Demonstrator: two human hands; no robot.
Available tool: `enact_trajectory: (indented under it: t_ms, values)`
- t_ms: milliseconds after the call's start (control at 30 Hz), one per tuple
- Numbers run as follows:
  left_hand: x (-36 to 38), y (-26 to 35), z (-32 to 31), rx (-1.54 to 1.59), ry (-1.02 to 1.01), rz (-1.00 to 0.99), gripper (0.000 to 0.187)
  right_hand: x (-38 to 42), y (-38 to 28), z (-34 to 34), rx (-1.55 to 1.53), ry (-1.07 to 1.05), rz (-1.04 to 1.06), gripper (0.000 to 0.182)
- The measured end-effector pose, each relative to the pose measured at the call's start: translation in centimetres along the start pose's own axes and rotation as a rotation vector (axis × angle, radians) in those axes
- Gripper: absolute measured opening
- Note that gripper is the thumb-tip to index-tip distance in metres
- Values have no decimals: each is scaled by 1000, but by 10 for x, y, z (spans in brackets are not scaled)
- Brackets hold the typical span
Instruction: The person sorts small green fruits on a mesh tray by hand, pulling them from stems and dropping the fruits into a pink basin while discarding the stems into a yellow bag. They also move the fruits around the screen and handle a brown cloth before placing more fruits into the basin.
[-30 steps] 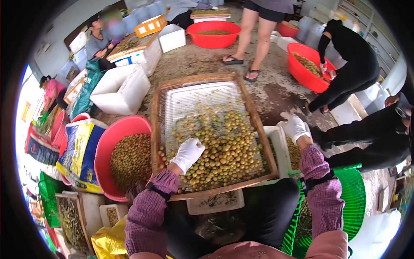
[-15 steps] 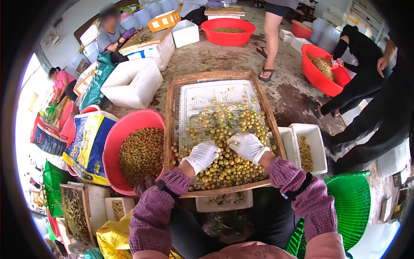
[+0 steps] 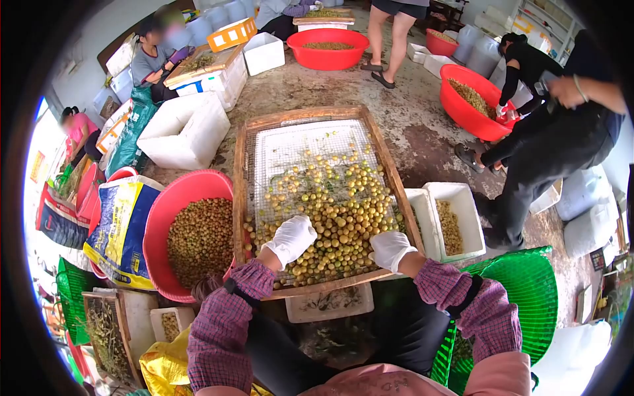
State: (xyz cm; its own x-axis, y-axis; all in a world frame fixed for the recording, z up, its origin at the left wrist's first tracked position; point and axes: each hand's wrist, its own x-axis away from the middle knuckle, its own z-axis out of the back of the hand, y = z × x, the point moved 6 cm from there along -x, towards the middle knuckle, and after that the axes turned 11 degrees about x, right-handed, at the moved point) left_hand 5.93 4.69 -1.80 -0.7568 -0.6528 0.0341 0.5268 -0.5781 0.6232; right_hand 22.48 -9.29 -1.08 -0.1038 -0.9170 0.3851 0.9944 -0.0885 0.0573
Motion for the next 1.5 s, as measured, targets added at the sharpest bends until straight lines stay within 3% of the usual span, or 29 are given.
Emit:
enact_trajectory:
  t_ms: [33, 67, 167, 233, 367, 400, 500, 600, 633, 667, 767, 800, 933, 1033, 1133, 1233, 1267, 1367, 1433, 1500]
  values:
    - [1, 3, 3, 62, -33, 10, 23, -1, -2, -1, 26, 10, 16, 25]
    - [1, -1, 0, 160, -152, 164, 19, -1, -3, -1, 55, 20, 32, 24]
    - [12, 14, -10, 885, -281, 381, 14, -1, -4, -3, 80, 96, 60, 20]
    - [15, 41, -11, 953, -330, 227, 18, -1, -5, -4, 78, 127, 65, 18]
    - [14, 76, -41, 237, -321, -371, 17, -5, 8, -7, -18, 185, 62, 16]
    - [17, 72, -56, 148, -337, -332, 18, -7, 14, -8, -68, 214, 65, 16]
    - [24, 82, -71, -33, -255, -527, 17, -9, 43, 3, -265, 398, 36, 15]
    - [26, 89, -75, -123, -203, -578, 14, -13, 61, 9, -427, 378, 82, 11]
    - [25, 93, -73, -141, -186, -580, 15, -16, 65, 9, -477, 328, 5, 11]
    - [26, 95, -70, -76, -166, -564, 16, -19, 68, 8, -526, 281, -75, 11]
    - [22, 91, -78, -137, -121, -555, 13, -27, 65, -1, -574, 289, -34, 15]
    - [20, 89, -76, -157, -131, -456, 13, -33, 64, -4, -618, 283, 7, 16]
    - [6, 69, -61, 114, -93, -223, 8, -34, 66, -3, -432, 216, 10, 19]
    - [2, 69, -39, 187, 14, -219, 13, -38, 52, 3, -326, 138, 39, 22]
    - [-3, 64, -35, 277, -46, -212, 13, -44, 40, 8, -261, 32, 112, 24]
    - [1, 63, -26, 752, -149, 199, 12, -42, 31, 14, -253, -78, 98, 23]
    - [0, 61, -25, 863, -146, 246, 6, -47, 33, 8, -218, -83, 82, 18]
    - [-9, 42, -39, 1269, -201, 140, 7, -43, 35, 17, -788, -138, 29, 15]
    - [-8, 47, -35, 1408, -210, 182, 15, -38, 30, 27, -1103, -115, 60, 16]
    - [-5, 56, -22, 1164, -73, 257, 21, -37, 18, 26, -1358, -104, 145, 14]
